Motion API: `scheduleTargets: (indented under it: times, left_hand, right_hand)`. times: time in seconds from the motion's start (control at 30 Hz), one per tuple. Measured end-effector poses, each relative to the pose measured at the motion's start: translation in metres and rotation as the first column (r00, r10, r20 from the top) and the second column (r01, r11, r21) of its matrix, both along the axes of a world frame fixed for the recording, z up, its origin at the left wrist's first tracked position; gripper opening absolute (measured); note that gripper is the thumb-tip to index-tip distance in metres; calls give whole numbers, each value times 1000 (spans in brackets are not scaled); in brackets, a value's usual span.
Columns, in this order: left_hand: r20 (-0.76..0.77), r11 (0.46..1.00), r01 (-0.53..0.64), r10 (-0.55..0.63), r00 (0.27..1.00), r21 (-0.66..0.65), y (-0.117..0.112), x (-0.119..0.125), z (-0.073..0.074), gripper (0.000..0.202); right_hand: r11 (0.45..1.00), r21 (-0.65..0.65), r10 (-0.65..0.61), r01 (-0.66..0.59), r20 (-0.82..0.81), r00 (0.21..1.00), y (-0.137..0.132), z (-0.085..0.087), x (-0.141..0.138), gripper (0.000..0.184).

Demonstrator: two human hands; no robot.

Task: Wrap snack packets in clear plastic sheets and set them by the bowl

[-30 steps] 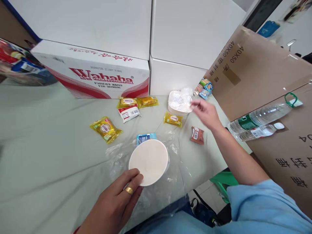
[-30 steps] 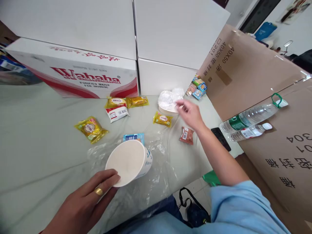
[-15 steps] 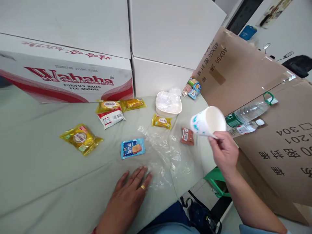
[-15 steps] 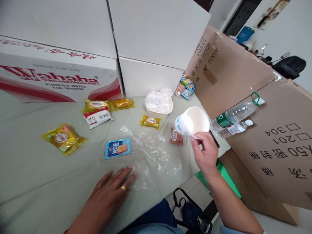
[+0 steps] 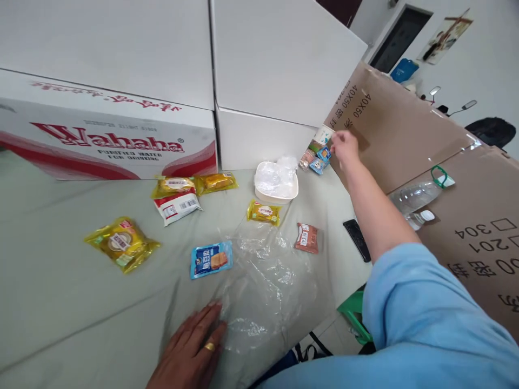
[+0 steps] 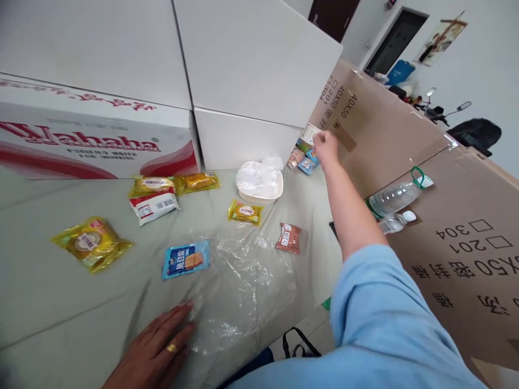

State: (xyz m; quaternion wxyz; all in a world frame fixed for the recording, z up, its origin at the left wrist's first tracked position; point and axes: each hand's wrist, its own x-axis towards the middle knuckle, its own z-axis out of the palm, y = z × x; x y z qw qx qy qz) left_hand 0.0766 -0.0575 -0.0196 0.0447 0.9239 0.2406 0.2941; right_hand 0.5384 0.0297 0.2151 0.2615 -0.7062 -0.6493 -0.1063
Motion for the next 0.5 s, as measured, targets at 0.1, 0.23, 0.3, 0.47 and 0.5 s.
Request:
scheduleTargets:
  times: [0.1, 0.23, 0.3, 0.47, 0.5]
  left_hand:
    - [32, 987, -91, 96, 995, -135, -2, -21, 9, 22]
    - [50, 908, -310, 337, 940, -281, 9, -59, 34, 23]
    - [7, 812, -453, 490, 872, -368, 19, -73, 50, 23]
    - [73, 583, -610, 753, 654, -537, 58, -81, 80, 19]
    - [99, 554, -611, 782, 616, -565, 71, -82, 82, 21]
  right_hand:
    - [993, -69, 89, -94, -72, 993, -30, -32, -27, 32]
    - [945, -176, 222, -275, -273, 936, -82, -93, -64, 25]
    - [894, -203, 319, -400, -339, 885, -112, -120, -91, 24]
    - [716, -308, 556, -627, -293, 778, -142, -159, -171, 49]
    - [673, -330, 600, -662, -279, 750, -140, -165, -186, 54]
